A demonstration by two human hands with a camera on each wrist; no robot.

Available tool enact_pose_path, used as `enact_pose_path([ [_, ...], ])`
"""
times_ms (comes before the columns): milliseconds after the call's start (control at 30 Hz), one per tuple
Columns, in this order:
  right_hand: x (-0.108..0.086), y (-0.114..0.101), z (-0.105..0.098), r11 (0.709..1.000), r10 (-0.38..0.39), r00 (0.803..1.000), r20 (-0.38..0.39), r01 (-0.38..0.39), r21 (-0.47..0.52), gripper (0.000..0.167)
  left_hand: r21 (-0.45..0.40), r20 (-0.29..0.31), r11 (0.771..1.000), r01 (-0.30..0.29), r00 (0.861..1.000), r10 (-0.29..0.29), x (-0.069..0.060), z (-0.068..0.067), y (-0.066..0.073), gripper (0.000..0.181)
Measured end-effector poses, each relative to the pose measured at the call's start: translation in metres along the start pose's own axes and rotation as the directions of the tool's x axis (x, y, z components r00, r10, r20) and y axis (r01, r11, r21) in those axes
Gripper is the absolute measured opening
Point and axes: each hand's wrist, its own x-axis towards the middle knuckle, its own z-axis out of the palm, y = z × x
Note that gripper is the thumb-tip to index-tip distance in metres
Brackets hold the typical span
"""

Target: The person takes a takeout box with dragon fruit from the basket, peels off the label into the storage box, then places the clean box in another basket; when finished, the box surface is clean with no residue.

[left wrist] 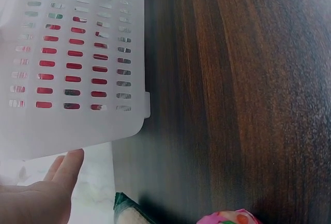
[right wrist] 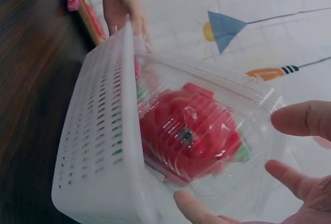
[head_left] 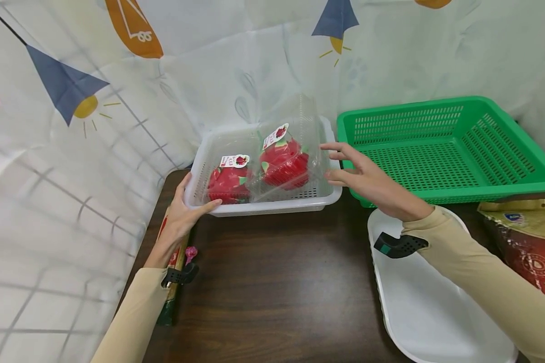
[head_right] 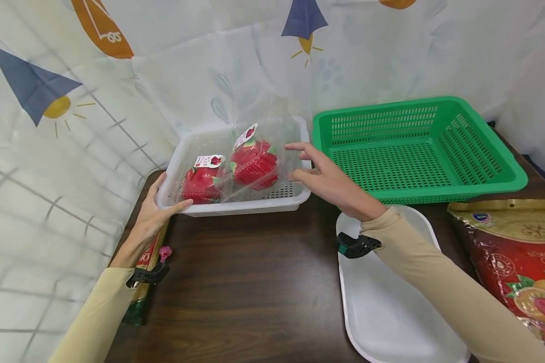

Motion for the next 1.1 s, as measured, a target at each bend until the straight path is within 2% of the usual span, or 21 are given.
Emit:
enact_pose_path([
  [200,0.005,0.004,0.002,0.986,0.0,1.0,-0.015,0.002,0.168,0.06,0.013,-0.004,1.0,0.002,1.0,-0.002,-0.001,0.001,0.001,0.108],
  [400,0.008,0.005,0.004,0.971,-0.004,1.0,-0.027,0.01,0.238,0.056,0.001,-0.011,1.0,-0.005,1.0,0.005,-0.002,0.001,0.001,0.11],
  [567,0.009,0.007,0.007,0.969,-0.001,0.999,-0.033,0.009,0.247,0.055,-0.044,-0.02,0.999,-0.022,1.0,0.021,0.0,0.001,-0.001,0.109],
  [667,0.01,0.009,0.009,0.976,-0.006,0.999,-0.038,0.014,0.218,0.057,-0.06,-0.023,0.998,-0.024,0.999,0.023,0.0,0.002,0.0,0.108],
  [900,0.014,0.01,0.016,0.979,-0.035,0.997,-0.069,0.048,0.198,0.071,-0.066,-0.017,0.997,-0.03,0.999,0.029,0.001,0.004,0.0,0.107],
  [1100,0.016,0.007,0.018,0.984,-0.037,0.998,-0.043,0.044,0.175,0.08,-0.067,-0.025,0.997,-0.036,0.999,0.035,0.0,0.003,0.0,0.107],
])
